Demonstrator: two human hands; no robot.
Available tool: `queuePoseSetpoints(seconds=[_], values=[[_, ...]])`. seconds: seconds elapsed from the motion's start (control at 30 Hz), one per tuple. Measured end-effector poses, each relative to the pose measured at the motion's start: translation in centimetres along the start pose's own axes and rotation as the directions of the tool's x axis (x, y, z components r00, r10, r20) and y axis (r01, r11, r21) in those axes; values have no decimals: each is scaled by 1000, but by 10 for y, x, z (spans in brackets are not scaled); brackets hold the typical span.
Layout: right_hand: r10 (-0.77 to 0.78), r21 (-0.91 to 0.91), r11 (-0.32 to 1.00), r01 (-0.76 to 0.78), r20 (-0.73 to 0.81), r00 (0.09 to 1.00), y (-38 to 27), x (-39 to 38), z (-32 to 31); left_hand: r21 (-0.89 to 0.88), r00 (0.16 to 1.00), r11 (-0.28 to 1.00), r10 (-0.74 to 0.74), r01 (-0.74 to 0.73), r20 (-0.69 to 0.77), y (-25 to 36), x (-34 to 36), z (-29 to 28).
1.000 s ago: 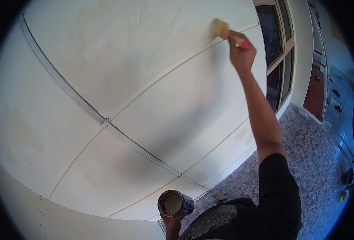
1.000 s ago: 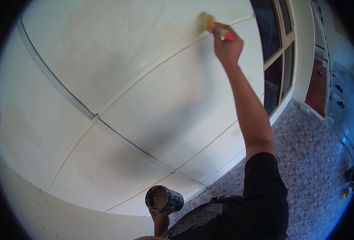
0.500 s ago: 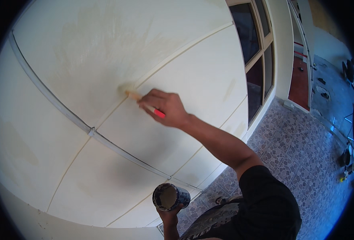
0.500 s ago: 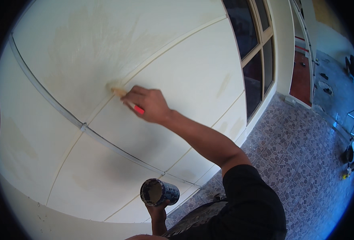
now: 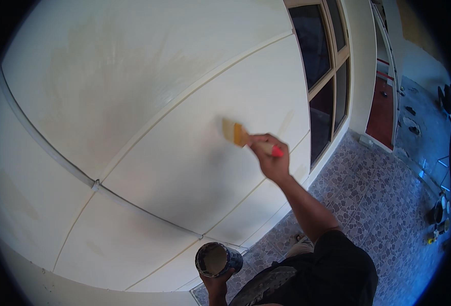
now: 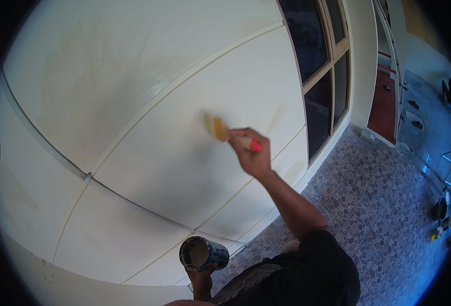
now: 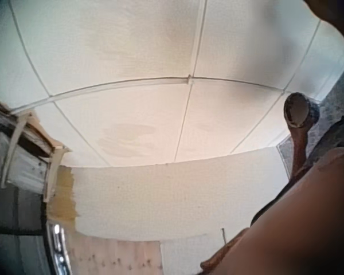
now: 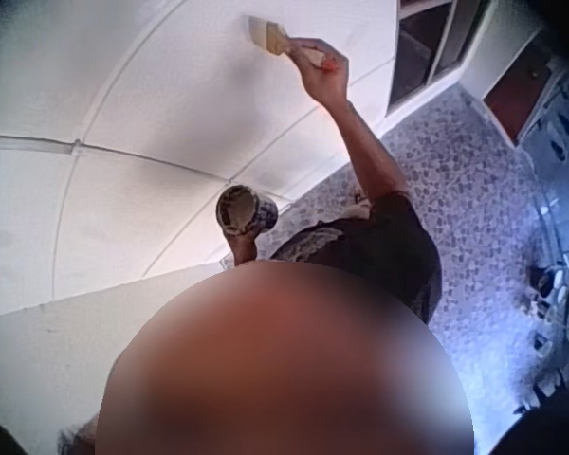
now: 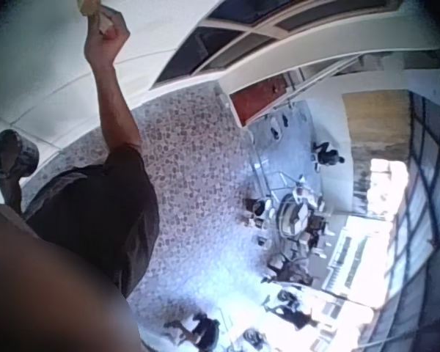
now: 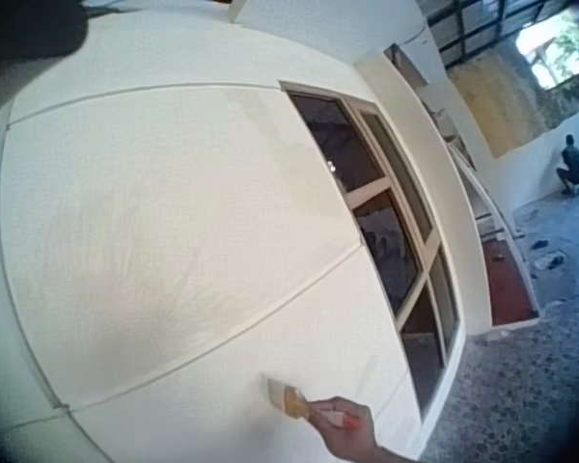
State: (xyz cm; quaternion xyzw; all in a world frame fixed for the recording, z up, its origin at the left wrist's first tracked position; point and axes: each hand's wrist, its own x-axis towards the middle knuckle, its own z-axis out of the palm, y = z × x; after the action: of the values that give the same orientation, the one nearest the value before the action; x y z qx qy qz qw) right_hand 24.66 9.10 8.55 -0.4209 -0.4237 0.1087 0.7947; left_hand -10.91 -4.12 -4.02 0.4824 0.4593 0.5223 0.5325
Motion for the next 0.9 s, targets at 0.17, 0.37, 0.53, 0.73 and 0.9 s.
queuePoseSetpoints(seconds=[0.17, 0.37, 0.53, 0.73, 0.9], values=[[-268, -119, 963, 241, -382, 884, 0, 135, -63, -75, 997, 997, 15, -20, -74, -6, 17, 65], [-706, -461, 703, 542, -357, 611, 3, 282, -99, -135, 992, 988, 64, -78, -109, -4, 36, 132], [-718, -499, 615, 611, -34, 695, -13, 259, -42, -111, 989, 991, 54, -69, -136, -6, 41, 170], [-570, 68, 807, 587, 349, 743, -60, 181, 36, -72, 986, 995, 64, -75, -153, -10, 51, 191], [-534, 213, 838, 503, 126, 836, -37, 223, 11, -75, 976, 991, 94, -111, -196, -13, 52, 194]])
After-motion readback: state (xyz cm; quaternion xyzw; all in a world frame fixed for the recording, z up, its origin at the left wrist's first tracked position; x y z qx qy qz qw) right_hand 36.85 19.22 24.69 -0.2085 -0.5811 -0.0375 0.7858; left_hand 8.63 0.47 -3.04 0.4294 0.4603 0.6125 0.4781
